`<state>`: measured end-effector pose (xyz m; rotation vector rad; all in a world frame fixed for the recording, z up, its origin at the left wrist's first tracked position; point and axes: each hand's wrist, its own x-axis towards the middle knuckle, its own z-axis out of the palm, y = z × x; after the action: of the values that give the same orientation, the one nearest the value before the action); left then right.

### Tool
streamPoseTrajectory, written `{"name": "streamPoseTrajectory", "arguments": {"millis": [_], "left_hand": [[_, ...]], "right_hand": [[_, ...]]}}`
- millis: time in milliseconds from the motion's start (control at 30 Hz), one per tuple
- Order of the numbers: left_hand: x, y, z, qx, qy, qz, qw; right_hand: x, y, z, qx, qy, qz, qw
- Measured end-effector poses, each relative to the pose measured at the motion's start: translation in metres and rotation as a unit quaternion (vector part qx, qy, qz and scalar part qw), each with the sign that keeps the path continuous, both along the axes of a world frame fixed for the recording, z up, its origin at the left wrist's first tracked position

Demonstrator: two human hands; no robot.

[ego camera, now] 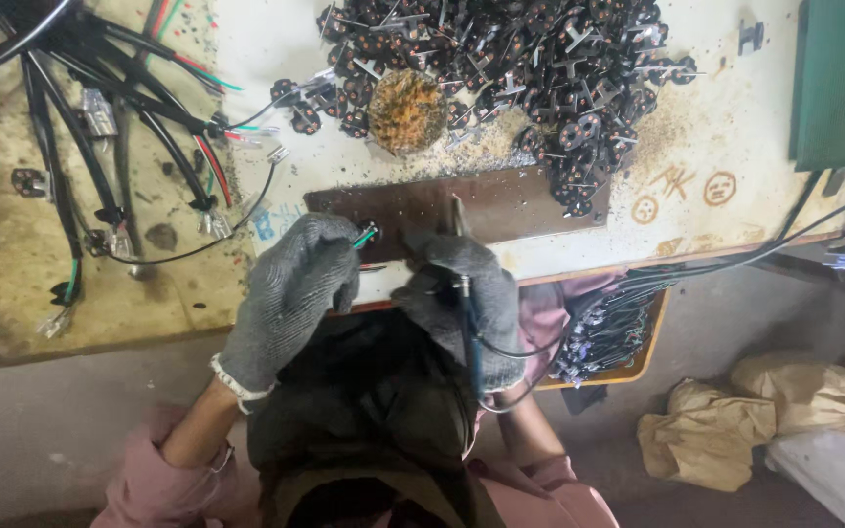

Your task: The person, wearing gloves, solders wires onto small lamp socket components at a workbench using a soldering iron. They repeatedly pick a component, position its red and green wires, apply the soldering iron to the contact point, and set the finished piece aside with a pile of completed assemblies.

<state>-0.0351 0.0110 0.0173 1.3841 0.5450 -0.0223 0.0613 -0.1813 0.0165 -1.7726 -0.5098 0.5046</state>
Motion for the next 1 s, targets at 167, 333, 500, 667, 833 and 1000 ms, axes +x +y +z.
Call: {"name": "streamPoseTrajectory", "arguments": {"millis": [167,333,500,667,833,1000], "left_hand": [[-0.011,-0.009,-0.012,-0.028,-0.026,-0.022,0.999],[-0.010,-0.010,-0.004,-0.017,0.013,-0.012,1.000],[-0.017,-0.012,-0.003,0.241,-0.038,0.004,0.970],[-0.020,-0.004,-0.014,0.238,-0.150,-0.053,0.958],[-0.013,-0.015,-0.014,0.194,-0.069,-0.029,0.978],[-0.010,-0.018,-0.012,0.087,0.004,-0.016,0.996]], "right_hand": [[-0.009,0.008,-0.008,-0.193,-0.149,0.060,0.968],[-0.012,0.008,-0.012,-0.047,-0.110,0.001,0.993],[-0.020,0.007,-0.018,-0.155,-0.220,0.005,0.963],[-0.030,-0.006,-0.040,-0.132,-0.159,0.014,0.978],[-0.046,-0.028,-0.081,-0.180,-0.250,-0.004,0.952],[-0.047,-0.036,-0.088,-0.175,-0.142,-0.025,0.974]]}}
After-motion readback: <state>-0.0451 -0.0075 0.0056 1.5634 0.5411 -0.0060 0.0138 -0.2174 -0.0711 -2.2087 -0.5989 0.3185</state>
